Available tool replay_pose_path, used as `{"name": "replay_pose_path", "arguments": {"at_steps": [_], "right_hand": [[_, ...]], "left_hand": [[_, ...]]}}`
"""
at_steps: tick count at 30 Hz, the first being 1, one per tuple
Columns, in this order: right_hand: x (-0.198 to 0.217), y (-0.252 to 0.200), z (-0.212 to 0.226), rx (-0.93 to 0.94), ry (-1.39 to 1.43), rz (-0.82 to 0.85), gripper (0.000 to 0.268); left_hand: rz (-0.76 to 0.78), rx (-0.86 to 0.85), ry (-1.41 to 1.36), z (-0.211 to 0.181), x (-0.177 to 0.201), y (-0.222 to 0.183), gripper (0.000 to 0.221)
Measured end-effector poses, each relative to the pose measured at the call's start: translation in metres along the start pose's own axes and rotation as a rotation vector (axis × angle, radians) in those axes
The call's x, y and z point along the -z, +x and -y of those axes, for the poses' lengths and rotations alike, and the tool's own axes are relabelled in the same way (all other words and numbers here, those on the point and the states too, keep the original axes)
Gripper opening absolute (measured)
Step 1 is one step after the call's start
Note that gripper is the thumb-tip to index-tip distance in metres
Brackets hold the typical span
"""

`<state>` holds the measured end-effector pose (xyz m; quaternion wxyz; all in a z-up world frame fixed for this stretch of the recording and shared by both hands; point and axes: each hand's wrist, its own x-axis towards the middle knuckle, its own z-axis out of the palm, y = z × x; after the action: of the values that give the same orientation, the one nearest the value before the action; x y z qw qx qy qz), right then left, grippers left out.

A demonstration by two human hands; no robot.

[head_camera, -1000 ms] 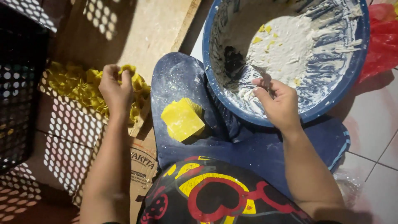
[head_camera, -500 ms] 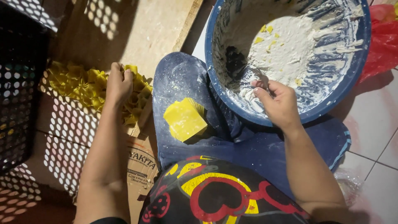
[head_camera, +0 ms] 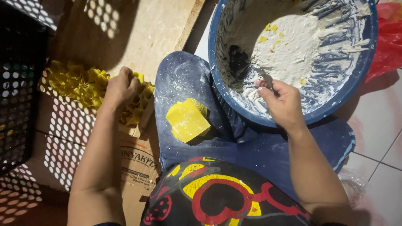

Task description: Manual assembly of dumplings by placing filling onto wrappers and folding them into shape.

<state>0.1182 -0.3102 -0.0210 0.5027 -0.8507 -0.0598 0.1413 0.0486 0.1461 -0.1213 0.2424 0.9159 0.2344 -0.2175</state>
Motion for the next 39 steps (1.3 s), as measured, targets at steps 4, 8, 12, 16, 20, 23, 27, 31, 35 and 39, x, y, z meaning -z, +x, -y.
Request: {"name": "replay_pose_path", "arguments": {"at_steps": [4, 8, 12, 16, 20, 23, 27, 31, 35, 39], "right_hand": [[-0.005, 0.001, -0.003, 0.009, 0.031, 0.016, 0.01], [0.001, -0.001, -0.002, 0.0, 0.025, 0.005, 0.01], [0.002, 0.0, -0.004, 0.008, 0.012, -0.01, 0.009], [0.0, 0.0, 0.002, -0.008, 0.016, -0.005, 0.007], [0.005, 0.004, -0.009, -0.024, -0.002, -0.023, 0.009], [0.014, 0.01, -0.022, -0.036, -0.059, -0.077, 0.015], [0.028, 0.021, -0.028, -0.241, -0.549, -0.007, 0.032], [0.035, 0.044, -0.088, -0.414, -0.811, 0.112, 0.032], [0.039, 0.065, -0.114, -0.343, -0.934, 0.074, 0.028], [0.029, 0.074, -0.102, -0.295, -1.028, 0.093, 0.023]], "left_hand": [[0.017, -0.056, 0.1, 0.004, -0.006, 0.001, 0.037], [-0.148, -0.05, -0.116, -0.025, 0.014, -0.025, 0.031], [-0.589, -0.204, -0.099, 0.005, -0.013, -0.01, 0.018], [-0.715, -0.252, 0.082, 0.041, -0.052, 0.025, 0.017], [-0.744, -0.257, 0.272, 0.054, -0.071, 0.033, 0.024], [-0.783, -0.272, 0.381, 0.054, -0.073, 0.025, 0.025], [-0.796, -0.341, 0.374, 0.064, -0.073, 0.02, 0.022], [-0.749, -0.633, -0.061, -0.037, -0.014, -0.065, 0.017], [-0.663, -0.964, -0.172, -0.061, -0.024, -0.113, 0.007], [-0.389, -1.126, -0.097, -0.128, 0.016, -0.164, 0.013]]}}
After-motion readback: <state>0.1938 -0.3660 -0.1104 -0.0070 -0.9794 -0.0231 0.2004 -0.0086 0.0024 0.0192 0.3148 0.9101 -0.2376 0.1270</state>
